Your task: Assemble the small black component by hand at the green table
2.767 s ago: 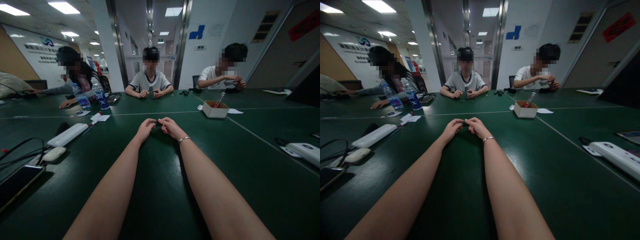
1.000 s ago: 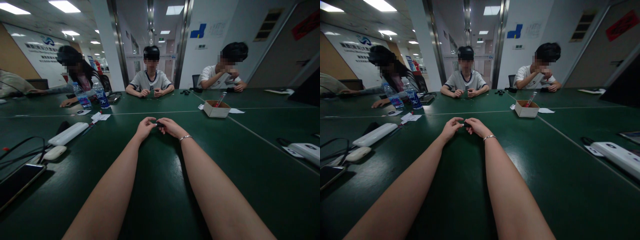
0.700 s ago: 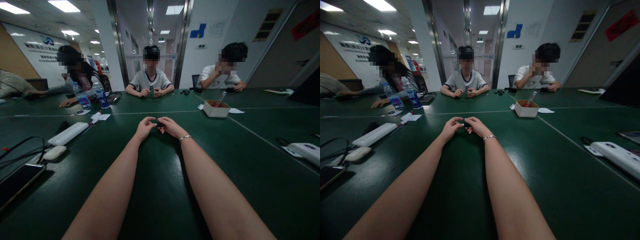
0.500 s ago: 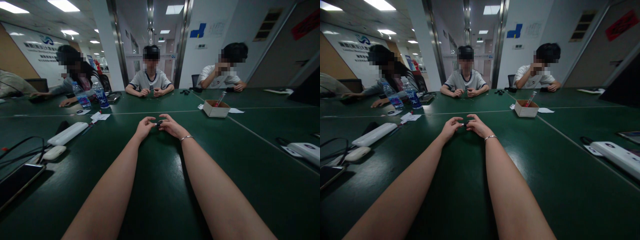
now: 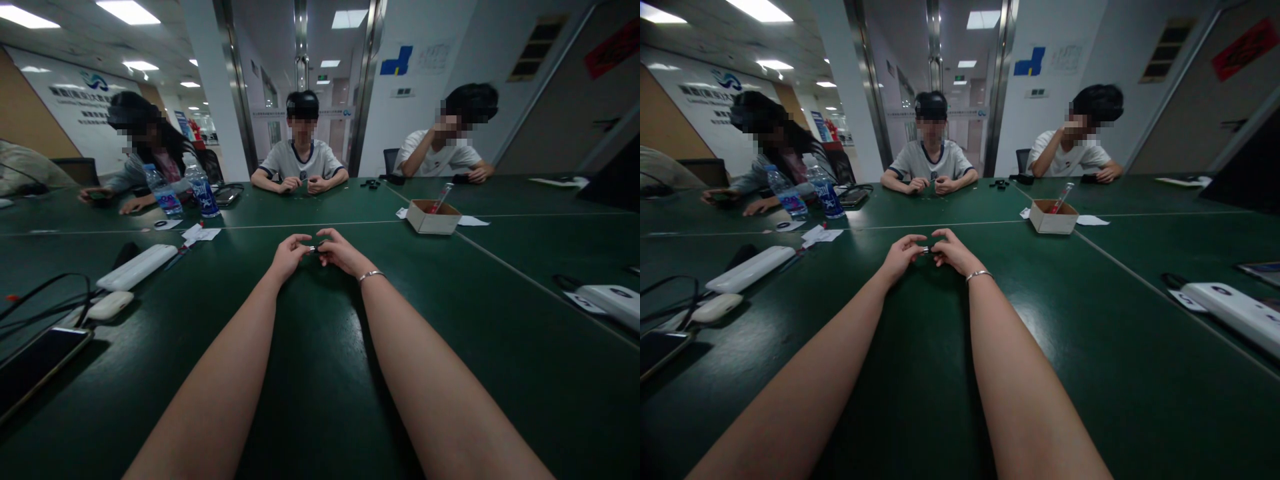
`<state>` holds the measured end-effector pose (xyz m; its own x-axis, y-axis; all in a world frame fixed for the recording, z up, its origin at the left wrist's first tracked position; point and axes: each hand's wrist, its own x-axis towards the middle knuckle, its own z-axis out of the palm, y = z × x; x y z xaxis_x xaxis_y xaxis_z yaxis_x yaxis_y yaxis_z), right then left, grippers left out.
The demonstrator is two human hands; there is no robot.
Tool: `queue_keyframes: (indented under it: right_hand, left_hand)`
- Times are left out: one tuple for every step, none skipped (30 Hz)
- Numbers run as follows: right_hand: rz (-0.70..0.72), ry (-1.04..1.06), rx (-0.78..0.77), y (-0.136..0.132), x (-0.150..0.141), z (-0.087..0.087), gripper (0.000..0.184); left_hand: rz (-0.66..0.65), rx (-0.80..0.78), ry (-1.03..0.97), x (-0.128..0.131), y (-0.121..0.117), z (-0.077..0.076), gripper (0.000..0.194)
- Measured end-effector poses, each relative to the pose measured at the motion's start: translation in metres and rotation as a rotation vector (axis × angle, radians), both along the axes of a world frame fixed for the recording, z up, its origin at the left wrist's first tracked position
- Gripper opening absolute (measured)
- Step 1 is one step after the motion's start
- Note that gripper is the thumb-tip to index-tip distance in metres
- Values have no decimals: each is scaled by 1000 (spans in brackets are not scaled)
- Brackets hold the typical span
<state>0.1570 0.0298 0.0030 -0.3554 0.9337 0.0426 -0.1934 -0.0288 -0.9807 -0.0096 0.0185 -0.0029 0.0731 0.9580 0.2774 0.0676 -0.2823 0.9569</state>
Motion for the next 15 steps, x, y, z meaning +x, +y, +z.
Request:
queue_keyframes:
  right_hand:
    - [2, 25, 6, 0, 0, 0, 41]
    - [3, 51, 4, 0, 1, 0, 46]
    - [6, 66, -7, 0, 1, 0, 46]
    - [9, 62, -24, 0, 1, 0, 43]
    - [9, 40, -42, 0, 1, 0, 37]
    - [6, 10, -52, 1, 1, 0, 31]
    - [2, -12, -50, 0, 1, 0, 28]
    - [0, -18, -39, 0, 1, 0, 29]
    - [4, -6, -25, 0, 2, 0, 33]
    - [10, 20, -15, -1, 2, 1, 40]
    - [16, 47, -11, -1, 2, 1, 45]
    - [22, 63, -18, -2, 2, 2, 47]
    - [26, 57, -32, -2, 2, 2, 44]
    - [28, 31, -45, -2, 2, 3, 37]
    - [29, -4, -53, -1, 2, 3, 29]
  left_hand:
    - [3, -3, -1, 0, 0, 0, 31]
    - [8, -9, -2, 1, 0, 0, 31]
    - [13, -15, -3, 1, 0, 1, 30]
    - [17, -20, -6, 1, 0, 1, 30]
    - [20, -25, -9, 2, -1, 2, 30]
    - [19, -30, -11, 2, -1, 2, 30]
    - [17, -33, -12, 2, -1, 3, 30]
    - [16, -36, -12, 2, -2, 3, 30]
    - [19, -40, -12, 3, -2, 4, 29]
    - [22, -43, -12, 3, -2, 4, 28]
    - [26, -45, -13, 2, -2, 4, 28]
    - [27, -44, -16, 2, -3, 5, 27]
    - [26, -43, -20, 2, -3, 5, 27]
    - [23, -42, -23, 2, -3, 5, 27]
    - [20, -42, -25, 2, -3, 5, 27]
